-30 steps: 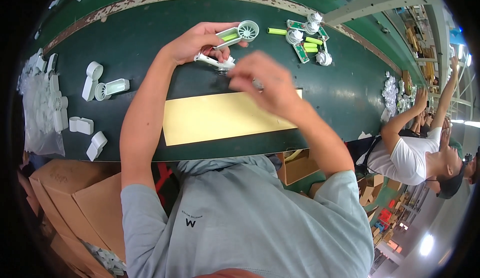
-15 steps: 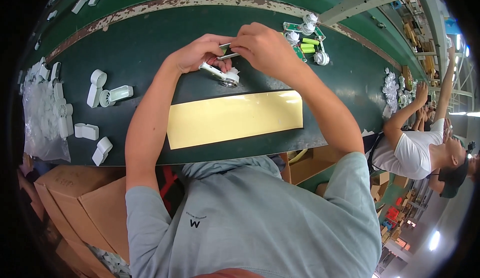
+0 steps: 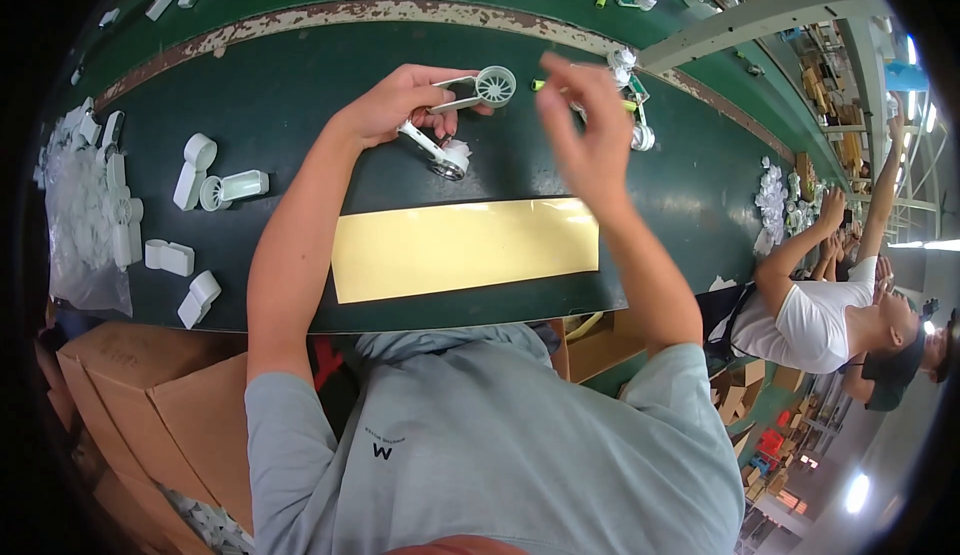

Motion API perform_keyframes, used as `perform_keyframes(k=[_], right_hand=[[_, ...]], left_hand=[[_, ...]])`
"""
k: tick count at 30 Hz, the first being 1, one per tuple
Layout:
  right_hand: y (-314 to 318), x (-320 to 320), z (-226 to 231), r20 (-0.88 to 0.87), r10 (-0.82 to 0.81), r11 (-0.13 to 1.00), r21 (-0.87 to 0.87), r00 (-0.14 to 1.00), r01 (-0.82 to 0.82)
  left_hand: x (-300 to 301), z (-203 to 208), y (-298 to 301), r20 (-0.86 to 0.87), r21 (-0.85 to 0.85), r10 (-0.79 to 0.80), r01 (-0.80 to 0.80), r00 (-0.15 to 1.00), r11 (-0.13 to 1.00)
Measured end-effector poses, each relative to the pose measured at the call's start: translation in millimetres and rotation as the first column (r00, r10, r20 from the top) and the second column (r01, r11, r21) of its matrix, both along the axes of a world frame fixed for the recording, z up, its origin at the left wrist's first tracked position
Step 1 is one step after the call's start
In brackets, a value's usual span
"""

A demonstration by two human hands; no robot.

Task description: The person assembles plastic hand fans by hand, combining plastic casings, fan blades, battery compartments, and circuit boards.

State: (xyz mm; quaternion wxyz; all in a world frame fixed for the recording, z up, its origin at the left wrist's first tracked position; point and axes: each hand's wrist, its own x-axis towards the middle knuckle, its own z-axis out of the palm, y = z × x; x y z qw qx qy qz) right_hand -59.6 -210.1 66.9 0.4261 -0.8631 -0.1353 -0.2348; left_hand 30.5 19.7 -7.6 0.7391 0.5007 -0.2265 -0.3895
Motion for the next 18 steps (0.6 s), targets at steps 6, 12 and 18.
perform_keyframes(k=[6, 12, 18], right_hand=[[44.2, -47.2, -39.4, -0.196, 0.072, 0.946, -0.296, 0.978, -0.129], [57.0, -32.5, -58.8, -0.134, 0.034, 0.939, -0.336, 0.99, -0.077], [20.3, -22.8, -10.6, 0.071, 0.101, 0.962, -0.261, 0.992, -0.079]], left_hand=[[-7.2, 7.1, -8.8, -0.039, -0.113, 0.036, -0.041, 0.999, 0.993], [-7.2, 4.2, -9.2, 0.032, -0.105, 0.101, -0.097, 0.994, 0.99], [-3.6, -0.3, -11.7, -0.066, -0.044, 0.186, -0.189, 0.98, 0.981]])
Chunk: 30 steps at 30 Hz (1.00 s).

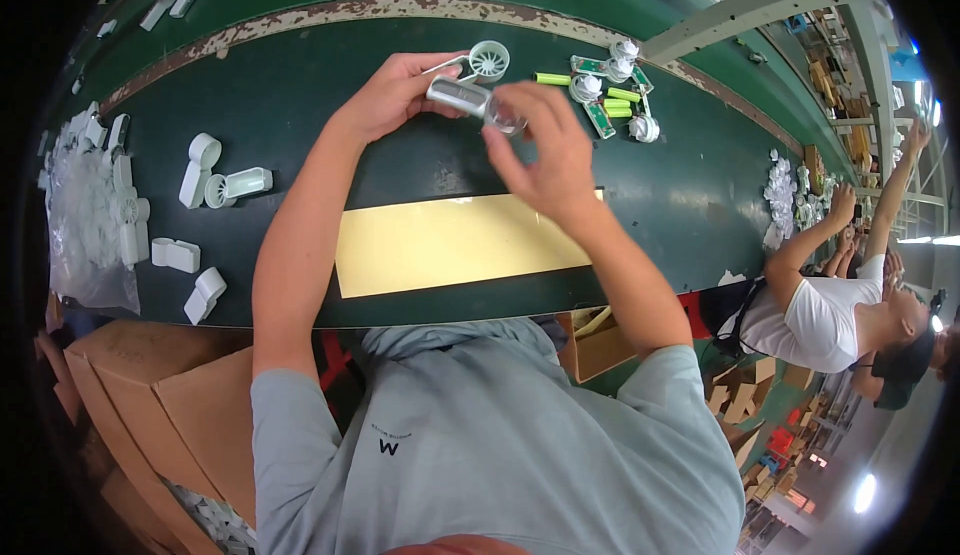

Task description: The person assembles plastic hand fans by hand, combining plastic casings, fan blades, battery compartments, and circuit boards.

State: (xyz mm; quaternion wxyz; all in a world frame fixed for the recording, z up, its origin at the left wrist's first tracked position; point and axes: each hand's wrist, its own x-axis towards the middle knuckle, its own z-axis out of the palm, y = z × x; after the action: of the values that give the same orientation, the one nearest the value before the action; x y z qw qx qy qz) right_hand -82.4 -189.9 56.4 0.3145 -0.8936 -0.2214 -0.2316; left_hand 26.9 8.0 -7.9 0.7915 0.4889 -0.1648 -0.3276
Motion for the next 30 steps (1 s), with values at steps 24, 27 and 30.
perform_keyframes(k=[24, 27, 30], right_hand=[[-33.7, 65.7, 10.1, -0.298, 0.192, 0.98, 0.117, 0.935, -0.164], [-34.2, 63.9, 10.1, -0.334, 0.205, 0.977, 0.119, 0.92, -0.174], [-31.7, 64.5, 7.2, -0.247, 0.219, 0.97, 0.165, 0.944, -0.181]], left_hand=[[0.7, -12.3, 6.2, -0.06, -0.286, -0.172, 0.148, 0.983, 0.947], [-1.1, -11.0, 2.9, -0.052, -0.253, -0.134, 0.116, 0.99, 0.961], [-3.1, -7.7, -0.5, -0.066, -0.264, -0.094, 0.074, 0.993, 0.962]])
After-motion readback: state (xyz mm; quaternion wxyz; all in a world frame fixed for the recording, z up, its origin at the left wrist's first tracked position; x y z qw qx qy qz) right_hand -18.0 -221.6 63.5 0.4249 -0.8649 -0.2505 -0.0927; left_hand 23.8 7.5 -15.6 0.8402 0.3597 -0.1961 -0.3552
